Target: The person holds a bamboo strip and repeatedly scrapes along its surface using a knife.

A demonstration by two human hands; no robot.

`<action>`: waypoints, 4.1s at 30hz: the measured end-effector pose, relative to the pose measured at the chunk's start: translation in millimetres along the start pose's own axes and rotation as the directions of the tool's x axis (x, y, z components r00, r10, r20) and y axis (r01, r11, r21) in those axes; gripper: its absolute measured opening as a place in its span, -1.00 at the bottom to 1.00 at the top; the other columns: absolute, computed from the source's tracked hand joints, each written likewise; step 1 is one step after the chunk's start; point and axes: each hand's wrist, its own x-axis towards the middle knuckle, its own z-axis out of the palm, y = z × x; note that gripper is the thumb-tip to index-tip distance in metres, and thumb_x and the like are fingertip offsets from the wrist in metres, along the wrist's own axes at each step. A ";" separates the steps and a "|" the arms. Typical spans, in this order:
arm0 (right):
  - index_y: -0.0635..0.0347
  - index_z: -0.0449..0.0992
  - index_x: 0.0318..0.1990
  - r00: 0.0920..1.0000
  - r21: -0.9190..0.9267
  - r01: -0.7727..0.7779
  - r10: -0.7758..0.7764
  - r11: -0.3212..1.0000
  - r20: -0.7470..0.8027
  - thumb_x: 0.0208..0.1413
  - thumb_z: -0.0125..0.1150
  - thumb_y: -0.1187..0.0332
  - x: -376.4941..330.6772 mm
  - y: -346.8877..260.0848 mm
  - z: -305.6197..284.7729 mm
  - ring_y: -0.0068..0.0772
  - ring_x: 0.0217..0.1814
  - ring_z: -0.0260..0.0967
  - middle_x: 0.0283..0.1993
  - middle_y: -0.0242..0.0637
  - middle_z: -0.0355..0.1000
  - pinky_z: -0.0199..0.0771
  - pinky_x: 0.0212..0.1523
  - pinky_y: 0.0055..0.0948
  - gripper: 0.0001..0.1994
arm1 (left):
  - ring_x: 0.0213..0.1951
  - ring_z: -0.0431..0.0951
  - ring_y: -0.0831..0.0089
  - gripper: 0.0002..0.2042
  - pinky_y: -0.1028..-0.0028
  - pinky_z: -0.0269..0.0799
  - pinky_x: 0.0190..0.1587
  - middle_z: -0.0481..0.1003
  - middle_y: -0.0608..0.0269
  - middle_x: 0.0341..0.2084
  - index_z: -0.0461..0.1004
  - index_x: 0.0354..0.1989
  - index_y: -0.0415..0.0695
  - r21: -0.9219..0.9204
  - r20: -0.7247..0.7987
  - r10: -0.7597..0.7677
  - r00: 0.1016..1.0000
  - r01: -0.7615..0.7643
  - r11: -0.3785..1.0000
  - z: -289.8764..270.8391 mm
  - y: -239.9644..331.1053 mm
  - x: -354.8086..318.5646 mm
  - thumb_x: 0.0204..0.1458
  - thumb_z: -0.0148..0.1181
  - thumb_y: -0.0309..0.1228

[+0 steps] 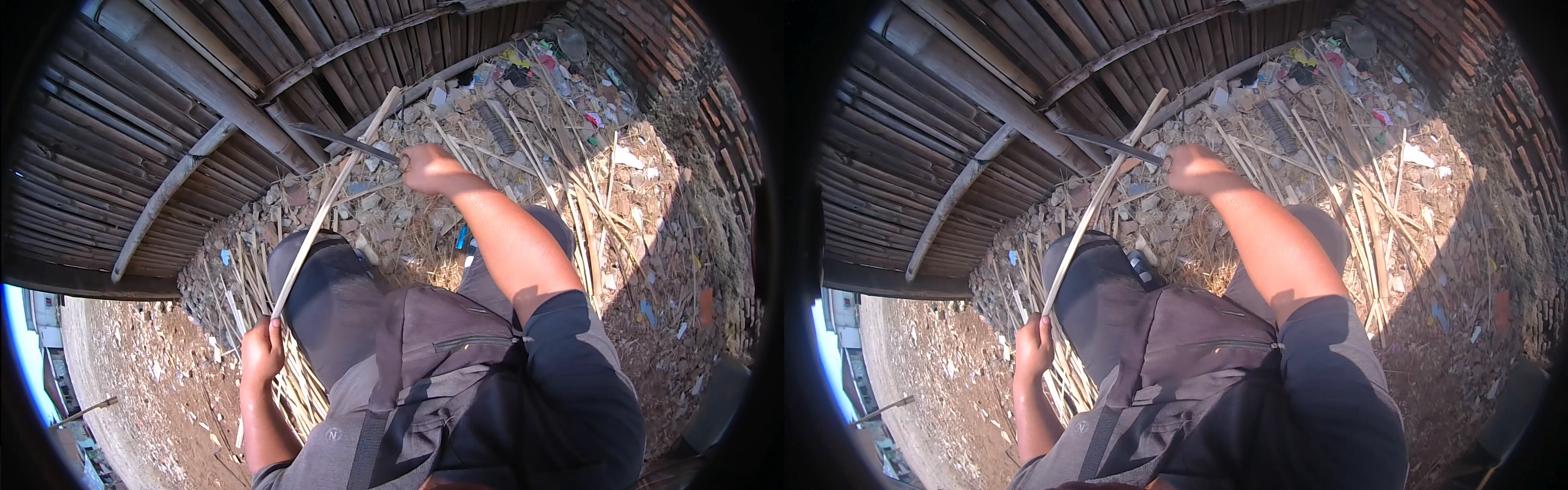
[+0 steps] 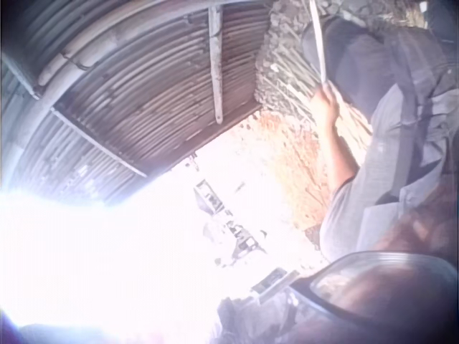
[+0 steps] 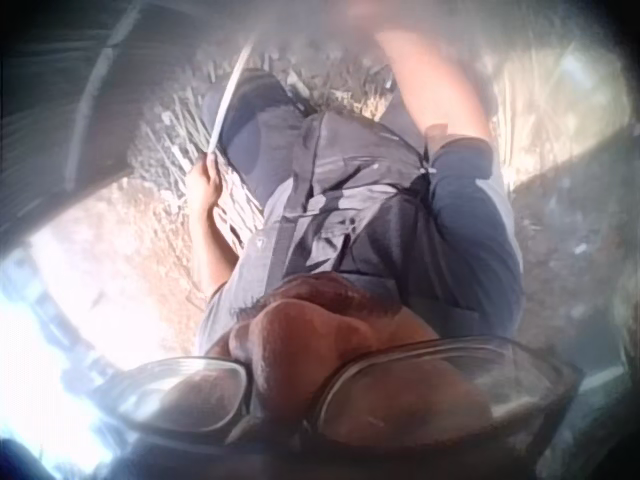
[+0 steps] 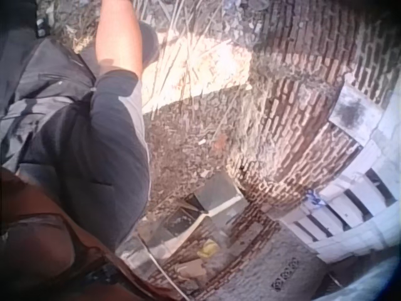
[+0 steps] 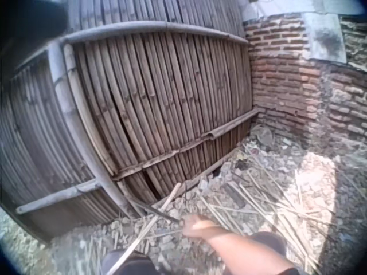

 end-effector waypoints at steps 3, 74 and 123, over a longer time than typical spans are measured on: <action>0.06 0.63 -0.05 0.988 -0.083 0.115 -0.105 0.990 0.117 0.03 0.18 0.32 -18.1 -53.8 15.3 0.03 -0.03 0.56 -0.13 -0.02 0.59 0.57 0.00 -0.13 -0.70 | -0.55 0.49 -0.19 -0.67 0.08 0.36 -0.46 0.44 -0.14 -0.67 0.39 -0.40 -0.25 -0.082 -0.005 -0.008 1.000 0.007 0.997 3.1 -10.7 -3.7 0.34 -0.01 -0.24; 0.04 0.57 0.04 0.936 -0.035 0.328 -0.319 0.944 0.148 -0.10 0.19 0.38 -9.2 -35.5 16.0 0.09 -0.12 0.54 -0.19 0.05 0.57 0.52 -0.05 -0.09 -0.56 | -0.54 0.45 0.01 -0.59 0.18 0.36 -0.40 0.45 -0.08 -0.61 0.39 -0.38 -0.30 -0.168 0.029 0.015 0.999 -0.009 0.986 13.0 -7.2 7.6 0.39 -0.09 -0.18; 0.26 0.57 -0.02 0.993 0.165 0.048 -0.066 0.985 0.102 -0.06 0.18 0.36 2.3 -12.9 15.5 0.03 0.06 0.53 -0.04 0.12 0.55 0.50 0.09 -0.15 -0.60 | -0.49 0.38 0.12 -0.58 0.21 0.36 -0.33 0.42 -0.07 -0.59 0.40 -0.39 -0.31 -0.181 0.142 0.055 0.988 -0.029 0.983 -9.9 3.0 27.6 0.35 0.01 -0.15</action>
